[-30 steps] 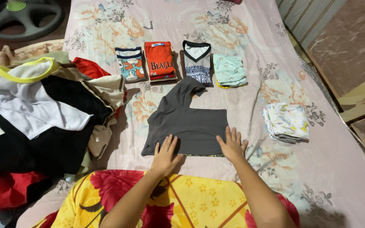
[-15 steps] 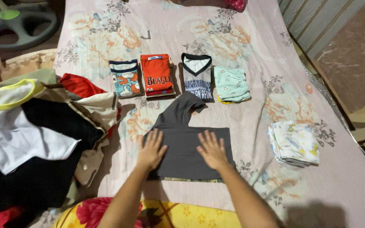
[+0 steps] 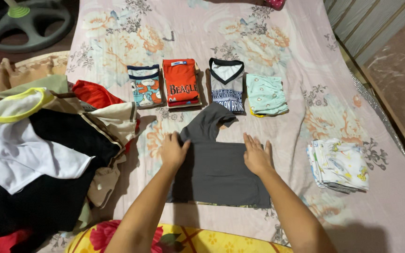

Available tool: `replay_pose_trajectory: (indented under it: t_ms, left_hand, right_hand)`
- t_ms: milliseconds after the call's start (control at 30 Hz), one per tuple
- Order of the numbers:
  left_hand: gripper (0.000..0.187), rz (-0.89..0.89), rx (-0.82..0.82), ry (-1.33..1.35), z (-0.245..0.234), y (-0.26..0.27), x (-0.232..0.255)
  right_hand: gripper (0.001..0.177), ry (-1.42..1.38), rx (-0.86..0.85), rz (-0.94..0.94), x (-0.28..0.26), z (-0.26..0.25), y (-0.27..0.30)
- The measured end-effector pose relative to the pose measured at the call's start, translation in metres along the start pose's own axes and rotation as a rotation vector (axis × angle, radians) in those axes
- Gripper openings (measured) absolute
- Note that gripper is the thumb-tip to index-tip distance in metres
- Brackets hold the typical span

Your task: The person folds baby clothes by hand on a bed, arranging them into neat piles.

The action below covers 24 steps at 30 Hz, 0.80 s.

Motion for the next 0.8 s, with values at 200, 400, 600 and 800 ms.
replay_pose_trajectory:
  t_ms: [200,400,600,800]
  left_hand:
    - [0.049,-0.339,-0.434,0.453,0.06,-0.069,-0.035]
    - [0.021,-0.296,-0.608,0.997,0.048,-0.071,-0.038]
    - [0.011,-0.123,-0.673,0.974,-0.036,0.005,-0.025]
    - [0.012,0.033,-0.591,0.705,-0.068,0.075,-0.047]
  right_hand:
    - [0.033,0.059,0.034,-0.003,0.005,-0.031,-0.011]
    - [0.016,-0.007,0.327,-0.089,0.006,-0.076,0.026]
    - [0.022,-0.123,0.441,-0.075,-0.011,-0.1,0.096]
    - [0.021,-0.119,0.437,-0.193,-0.038,-0.1,0.148]
Point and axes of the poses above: each hand's wrist, its own y-axis away from the middle knuckle, its own z-axis out of the palm, x = y × z, the point moved 7 cm from there along -y, towards the middle knuckle, and after that the axes turned 12 degrees about -z, right-handed, at the moved point
